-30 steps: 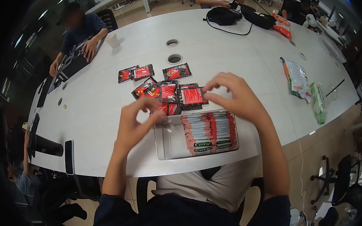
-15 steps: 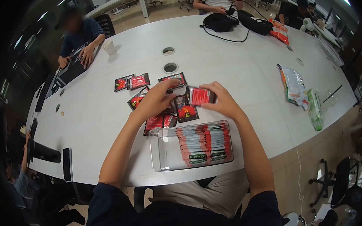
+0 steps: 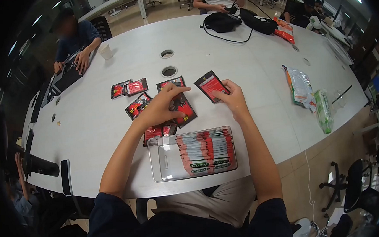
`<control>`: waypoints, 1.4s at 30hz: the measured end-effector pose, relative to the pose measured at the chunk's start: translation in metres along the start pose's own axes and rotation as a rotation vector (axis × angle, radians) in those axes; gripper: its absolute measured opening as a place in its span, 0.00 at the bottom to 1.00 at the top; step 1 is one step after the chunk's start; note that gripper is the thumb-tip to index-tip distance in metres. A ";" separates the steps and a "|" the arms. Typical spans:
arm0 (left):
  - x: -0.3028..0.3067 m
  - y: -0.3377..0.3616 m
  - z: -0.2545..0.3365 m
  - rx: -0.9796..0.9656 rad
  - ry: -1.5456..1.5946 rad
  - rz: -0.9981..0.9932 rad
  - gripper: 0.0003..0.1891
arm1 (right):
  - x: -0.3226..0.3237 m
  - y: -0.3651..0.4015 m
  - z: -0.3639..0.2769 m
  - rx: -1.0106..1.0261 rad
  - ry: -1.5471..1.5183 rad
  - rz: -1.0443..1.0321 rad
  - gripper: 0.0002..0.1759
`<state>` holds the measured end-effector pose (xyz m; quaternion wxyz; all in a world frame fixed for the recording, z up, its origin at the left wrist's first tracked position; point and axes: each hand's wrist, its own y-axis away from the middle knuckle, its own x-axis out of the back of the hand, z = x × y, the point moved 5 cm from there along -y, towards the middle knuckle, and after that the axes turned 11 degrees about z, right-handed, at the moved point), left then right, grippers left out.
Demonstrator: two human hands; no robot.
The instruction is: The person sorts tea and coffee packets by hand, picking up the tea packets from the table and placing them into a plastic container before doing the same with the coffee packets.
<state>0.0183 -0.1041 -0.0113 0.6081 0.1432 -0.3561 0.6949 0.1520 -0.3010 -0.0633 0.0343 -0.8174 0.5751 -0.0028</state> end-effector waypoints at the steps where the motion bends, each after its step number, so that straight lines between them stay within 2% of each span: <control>1: 0.000 -0.001 0.000 -0.006 -0.001 0.000 0.37 | 0.001 0.001 0.000 -0.044 -0.057 0.004 0.16; 3: 0.010 -0.005 -0.005 -0.044 -0.074 0.209 0.30 | 0.002 -0.001 0.002 -0.030 -0.070 0.008 0.16; 4: 0.010 -0.006 -0.007 -0.050 -0.073 0.209 0.30 | 0.002 -0.002 0.003 -0.023 -0.083 0.008 0.17; 6: 0.016 -0.008 -0.024 0.193 0.065 0.326 0.25 | -0.006 0.008 -0.014 -0.064 -0.153 0.006 0.17; 8: 0.016 -0.008 -0.025 0.188 0.162 0.382 0.23 | -0.008 0.010 -0.019 -0.107 -0.222 0.002 0.18; 10: 0.018 -0.005 -0.021 0.275 0.167 0.448 0.20 | -0.009 0.007 -0.010 -0.142 -0.244 -0.043 0.18; 11: 0.016 -0.006 -0.023 0.273 0.167 0.448 0.20 | -0.008 0.006 -0.007 -0.140 -0.243 -0.042 0.18; 13: 0.001 -0.007 -0.037 0.407 0.494 0.330 0.18 | -0.008 0.006 -0.001 -0.062 -0.201 -0.138 0.17; 14: 0.001 -0.006 -0.036 0.406 0.494 0.330 0.18 | -0.005 0.003 0.004 -0.061 -0.200 -0.138 0.17; 16: -0.003 -0.005 -0.032 0.409 0.608 0.303 0.16 | -0.007 0.002 0.011 -0.039 -0.275 -0.322 0.16; 17: -0.003 -0.005 -0.031 0.411 0.609 0.303 0.16 | -0.010 0.005 0.007 -0.040 -0.274 -0.323 0.16; 19: -0.008 -0.003 -0.031 0.572 0.705 0.236 0.15 | -0.023 0.014 -0.010 -0.026 -0.444 -0.367 0.17; 23: -0.010 -0.002 -0.023 0.567 0.820 0.215 0.17 | -0.022 0.012 -0.006 0.051 -0.321 -0.245 0.22; 25: -0.010 -0.003 -0.016 0.493 0.845 0.192 0.25 | -0.022 0.015 -0.013 0.054 -0.236 -0.182 0.29; 28: -0.017 -0.004 -0.014 0.432 0.803 0.158 0.30 | -0.024 0.016 -0.014 0.047 -0.207 -0.220 0.33; 29: -0.017 -0.003 -0.007 0.413 0.781 0.086 0.30 | -0.025 0.016 -0.014 0.047 -0.207 -0.218 0.33; 33: -0.020 -0.004 -0.009 0.413 0.746 0.058 0.27 | -0.029 0.017 -0.004 0.017 -0.183 -0.270 0.25; 35: -0.016 -0.002 -0.005 0.547 0.638 0.042 0.21 | -0.030 0.017 0.000 0.012 -0.187 -0.296 0.22; 36: -0.020 -0.001 -0.008 0.549 0.639 0.042 0.21 | -0.031 0.018 0.001 0.010 -0.163 -0.315 0.20; 38: -0.025 -0.003 -0.012 0.380 0.677 0.085 0.18 | -0.032 0.016 0.004 0.009 -0.139 -0.336 0.19; 39: -0.028 -0.003 -0.015 0.380 0.677 0.086 0.18 | -0.031 0.015 0.006 0.055 -0.053 -0.353 0.18; 40: -0.028 -0.004 -0.015 0.296 0.624 0.095 0.17 | -0.031 0.014 0.007 0.101 0.032 -0.370 0.18; 41: -0.028 -0.005 -0.014 0.213 0.571 0.103 0.17 | -0.032 0.015 0.005 0.101 0.032 -0.369 0.18; 42: -0.030 -0.005 -0.016 0.213 0.571 0.102 0.17 | -0.033 0.017 0.004 0.081 0.002 -0.400 0.18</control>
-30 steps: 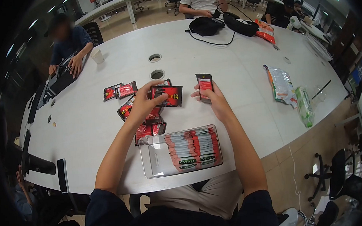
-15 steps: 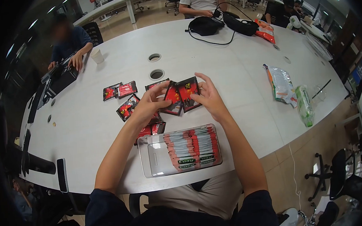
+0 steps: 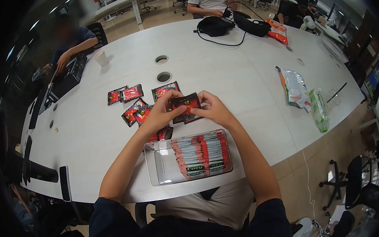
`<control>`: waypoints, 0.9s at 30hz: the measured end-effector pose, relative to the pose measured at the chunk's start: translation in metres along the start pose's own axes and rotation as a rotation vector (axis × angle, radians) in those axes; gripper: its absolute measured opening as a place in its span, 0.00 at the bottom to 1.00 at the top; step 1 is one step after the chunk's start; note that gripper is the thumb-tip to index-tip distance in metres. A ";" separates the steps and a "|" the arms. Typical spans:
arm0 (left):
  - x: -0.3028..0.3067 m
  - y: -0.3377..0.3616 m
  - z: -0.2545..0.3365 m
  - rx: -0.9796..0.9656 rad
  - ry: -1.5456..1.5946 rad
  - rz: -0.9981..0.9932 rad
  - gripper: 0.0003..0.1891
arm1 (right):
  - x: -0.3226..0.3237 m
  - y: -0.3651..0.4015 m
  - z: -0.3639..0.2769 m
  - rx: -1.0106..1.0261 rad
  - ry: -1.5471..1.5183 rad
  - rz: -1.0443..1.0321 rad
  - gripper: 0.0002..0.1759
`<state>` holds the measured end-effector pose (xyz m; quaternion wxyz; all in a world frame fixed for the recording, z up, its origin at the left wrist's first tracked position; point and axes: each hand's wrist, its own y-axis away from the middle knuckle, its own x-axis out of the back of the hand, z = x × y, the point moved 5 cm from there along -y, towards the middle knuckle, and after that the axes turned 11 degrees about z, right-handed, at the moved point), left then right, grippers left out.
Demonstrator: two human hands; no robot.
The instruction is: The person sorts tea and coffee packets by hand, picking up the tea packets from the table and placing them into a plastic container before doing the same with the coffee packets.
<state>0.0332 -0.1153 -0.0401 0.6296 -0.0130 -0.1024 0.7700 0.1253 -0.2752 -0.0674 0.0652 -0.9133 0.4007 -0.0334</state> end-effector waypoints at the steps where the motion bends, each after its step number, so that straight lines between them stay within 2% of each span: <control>1: 0.002 -0.001 -0.002 -0.029 -0.025 0.020 0.16 | -0.002 0.002 -0.002 -0.015 -0.034 -0.030 0.18; 4: 0.003 -0.002 -0.001 -0.059 -0.054 0.034 0.16 | -0.004 0.001 -0.012 0.088 -0.040 0.038 0.17; 6: 0.003 0.002 0.004 -0.046 -0.057 0.038 0.15 | 0.000 -0.001 -0.010 0.066 -0.028 0.023 0.16; 9: 0.007 0.002 0.015 -0.172 -0.081 0.067 0.15 | 0.002 -0.002 -0.008 0.056 -0.050 0.038 0.14; 12: 0.032 0.013 0.031 -0.061 -0.091 0.226 0.14 | 0.008 -0.001 -0.014 0.069 -0.100 0.091 0.12; 14: 0.055 0.030 0.040 -0.070 0.001 0.324 0.13 | 0.017 -0.001 -0.021 0.060 -0.061 0.195 0.11; 16: 0.078 0.052 0.044 -0.133 0.062 0.380 0.13 | 0.026 -0.001 -0.015 -0.011 -0.014 0.213 0.12; 18: 0.090 0.076 0.047 -0.118 0.082 0.467 0.13 | 0.022 -0.001 -0.026 0.115 -0.201 0.246 0.15; 19: 0.096 0.087 0.047 -0.107 0.107 0.547 0.13 | 0.021 0.001 -0.032 0.131 -0.225 0.283 0.19; 22: 0.103 0.109 0.037 -0.094 0.152 0.622 0.14 | 0.019 0.006 -0.060 0.120 -0.221 0.311 0.20; 26: 0.097 0.115 0.034 -0.047 0.217 0.639 0.14 | -0.012 0.026 -0.116 0.147 -0.090 0.136 0.15; 27: 0.097 0.115 0.034 -0.089 0.194 0.634 0.13 | -0.023 0.033 -0.127 0.166 -0.015 0.085 0.14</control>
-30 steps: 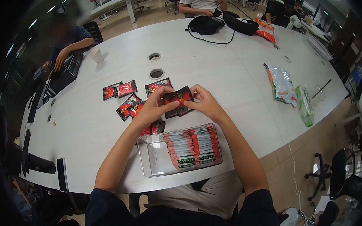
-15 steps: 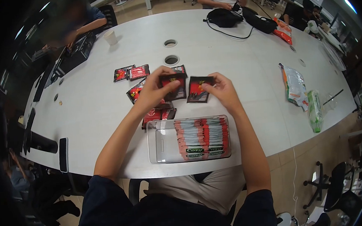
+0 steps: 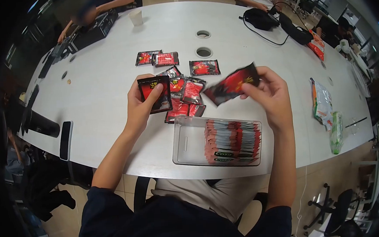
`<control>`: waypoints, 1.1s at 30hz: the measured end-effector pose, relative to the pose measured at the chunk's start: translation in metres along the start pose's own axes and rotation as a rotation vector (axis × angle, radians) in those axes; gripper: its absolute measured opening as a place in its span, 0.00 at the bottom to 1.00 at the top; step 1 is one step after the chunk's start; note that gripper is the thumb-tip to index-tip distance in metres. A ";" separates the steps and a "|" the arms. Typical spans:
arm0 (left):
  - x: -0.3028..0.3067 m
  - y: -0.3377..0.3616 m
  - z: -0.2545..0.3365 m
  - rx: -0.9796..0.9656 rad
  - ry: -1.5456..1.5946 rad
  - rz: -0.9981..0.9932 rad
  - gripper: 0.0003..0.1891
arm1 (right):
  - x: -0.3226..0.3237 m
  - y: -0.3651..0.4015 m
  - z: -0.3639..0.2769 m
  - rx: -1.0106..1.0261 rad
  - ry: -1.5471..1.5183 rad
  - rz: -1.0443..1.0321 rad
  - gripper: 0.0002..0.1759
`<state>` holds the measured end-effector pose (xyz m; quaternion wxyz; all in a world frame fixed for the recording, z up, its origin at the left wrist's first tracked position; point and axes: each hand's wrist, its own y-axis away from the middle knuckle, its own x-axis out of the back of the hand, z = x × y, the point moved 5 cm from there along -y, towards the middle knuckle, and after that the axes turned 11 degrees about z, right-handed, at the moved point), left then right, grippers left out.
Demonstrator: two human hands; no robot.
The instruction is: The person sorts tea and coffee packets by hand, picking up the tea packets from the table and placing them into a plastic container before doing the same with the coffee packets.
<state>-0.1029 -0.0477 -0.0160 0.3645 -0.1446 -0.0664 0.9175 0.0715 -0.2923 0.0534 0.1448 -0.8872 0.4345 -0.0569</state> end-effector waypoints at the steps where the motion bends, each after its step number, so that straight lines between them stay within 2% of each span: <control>1: 0.001 0.001 -0.004 0.010 0.008 0.006 0.13 | -0.011 0.007 -0.007 -0.009 0.009 -0.005 0.14; 5: -0.001 0.005 -0.004 -0.027 0.006 -0.017 0.13 | -0.061 0.027 -0.022 0.113 0.402 -0.242 0.10; 7: 0.000 0.004 -0.005 0.006 0.019 -0.022 0.13 | -0.078 0.033 -0.026 0.279 0.564 -0.340 0.11; 11: 0.000 0.006 0.001 0.013 0.039 -0.010 0.13 | -0.092 0.043 -0.016 0.308 0.686 -0.315 0.10; 13: -0.001 0.006 0.001 0.016 0.041 -0.018 0.12 | -0.097 0.046 -0.016 0.491 0.861 -0.303 0.09; 25: -0.004 0.010 -0.002 -0.029 0.012 -0.047 0.13 | -0.110 0.052 -0.004 0.735 1.046 -0.289 0.10; 33: -0.004 0.013 0.003 -0.057 0.023 -0.060 0.13 | -0.109 0.052 -0.001 0.690 1.093 -0.289 0.13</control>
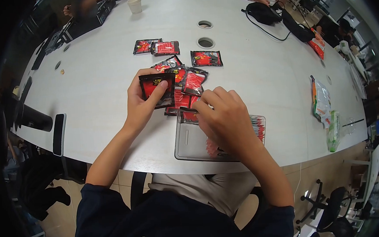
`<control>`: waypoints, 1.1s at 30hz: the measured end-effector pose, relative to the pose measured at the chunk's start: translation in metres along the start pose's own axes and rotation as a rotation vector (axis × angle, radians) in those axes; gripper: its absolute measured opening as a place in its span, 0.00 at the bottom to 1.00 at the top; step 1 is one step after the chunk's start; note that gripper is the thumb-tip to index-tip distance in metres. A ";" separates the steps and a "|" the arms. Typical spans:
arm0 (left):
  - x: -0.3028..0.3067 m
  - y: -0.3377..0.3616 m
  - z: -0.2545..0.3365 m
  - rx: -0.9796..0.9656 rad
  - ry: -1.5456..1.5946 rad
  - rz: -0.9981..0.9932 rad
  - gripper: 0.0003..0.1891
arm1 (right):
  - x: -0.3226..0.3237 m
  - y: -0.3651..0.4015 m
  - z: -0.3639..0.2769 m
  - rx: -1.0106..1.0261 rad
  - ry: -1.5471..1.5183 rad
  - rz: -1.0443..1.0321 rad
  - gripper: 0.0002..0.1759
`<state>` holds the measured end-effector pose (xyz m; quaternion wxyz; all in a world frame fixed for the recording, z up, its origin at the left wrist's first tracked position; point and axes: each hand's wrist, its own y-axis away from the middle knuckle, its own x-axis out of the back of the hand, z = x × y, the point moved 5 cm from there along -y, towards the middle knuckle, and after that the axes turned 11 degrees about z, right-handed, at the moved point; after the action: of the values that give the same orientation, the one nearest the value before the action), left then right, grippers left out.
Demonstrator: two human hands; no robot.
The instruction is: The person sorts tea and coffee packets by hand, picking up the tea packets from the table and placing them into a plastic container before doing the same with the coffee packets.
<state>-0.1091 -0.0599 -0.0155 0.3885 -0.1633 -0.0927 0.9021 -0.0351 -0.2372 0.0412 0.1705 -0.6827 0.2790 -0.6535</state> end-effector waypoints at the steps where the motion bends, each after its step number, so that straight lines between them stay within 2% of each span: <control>1: 0.000 0.001 0.001 -0.007 -0.012 -0.006 0.14 | 0.000 0.000 0.000 -0.027 -0.004 -0.012 0.14; 5: 0.004 0.001 -0.001 -0.039 -0.046 -0.025 0.13 | 0.001 0.000 0.001 -0.043 -0.024 -0.013 0.17; 7: 0.004 0.000 0.006 -0.302 -0.112 -0.032 0.13 | 0.005 -0.002 0.002 -0.068 -0.068 -0.002 0.19; 11: 0.005 0.003 0.019 -0.432 -0.144 -0.087 0.14 | 0.029 -0.015 0.011 -0.122 -0.119 0.097 0.21; 13: 0.002 0.008 0.023 -0.447 -0.086 -0.139 0.22 | 0.042 -0.021 0.014 -0.125 -0.265 0.224 0.25; 14: 0.001 0.009 0.024 -0.448 -0.084 -0.147 0.22 | 0.043 -0.024 0.014 -0.129 -0.260 0.229 0.25; 16: -0.002 0.015 0.028 -0.479 -0.024 -0.186 0.31 | 0.038 -0.033 0.001 -0.066 -0.458 0.242 0.28; 17: -0.002 0.017 0.024 -0.444 -0.033 -0.220 0.36 | 0.034 -0.036 -0.007 -0.064 -0.447 0.268 0.24; 18: -0.003 0.019 0.024 -0.445 -0.031 -0.232 0.36 | 0.032 -0.036 -0.009 -0.070 -0.440 0.276 0.24; 20: -0.007 0.023 0.027 -0.501 -0.086 -0.252 0.38 | 0.021 -0.036 -0.011 -0.080 -0.436 0.113 0.19; 21: -0.007 0.025 0.024 -0.416 0.005 -0.274 0.36 | 0.027 -0.039 -0.010 -0.041 -0.423 0.201 0.15; 22: -0.009 0.023 0.026 -0.417 0.004 -0.277 0.36 | 0.032 -0.040 -0.009 -0.041 -0.422 0.203 0.15; 24: -0.012 0.018 0.032 -0.382 0.195 -0.243 0.31 | 0.058 -0.039 0.004 -0.138 -0.495 0.362 0.13; 25: -0.010 0.018 0.028 -0.302 0.114 -0.210 0.24 | 0.067 -0.036 0.010 -0.172 -0.484 0.403 0.12; 26: -0.008 0.015 0.028 -0.300 0.113 -0.204 0.24 | 0.076 -0.031 0.017 -0.207 -0.471 0.444 0.11; 28: -0.017 0.014 0.029 -0.468 -0.231 -0.439 0.18 | 0.088 -0.020 0.024 -0.258 -0.551 0.457 0.10; 29: -0.021 0.016 0.027 -0.379 -0.257 -0.480 0.16 | 0.091 -0.015 0.025 -0.257 -0.528 0.375 0.10; 32: -0.031 0.024 0.023 -0.286 -0.381 -0.526 0.14 | 0.083 -0.006 0.018 -0.279 -0.558 0.118 0.11; 33: -0.034 0.024 0.023 -0.302 -0.394 -0.486 0.10 | 0.077 -0.004 0.015 -0.292 -0.579 0.067 0.11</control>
<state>-0.1124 -0.1021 0.0066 0.5381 -0.0150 -0.3346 0.7734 -0.0209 -0.2825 0.1034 0.1647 -0.8478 0.3321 -0.3793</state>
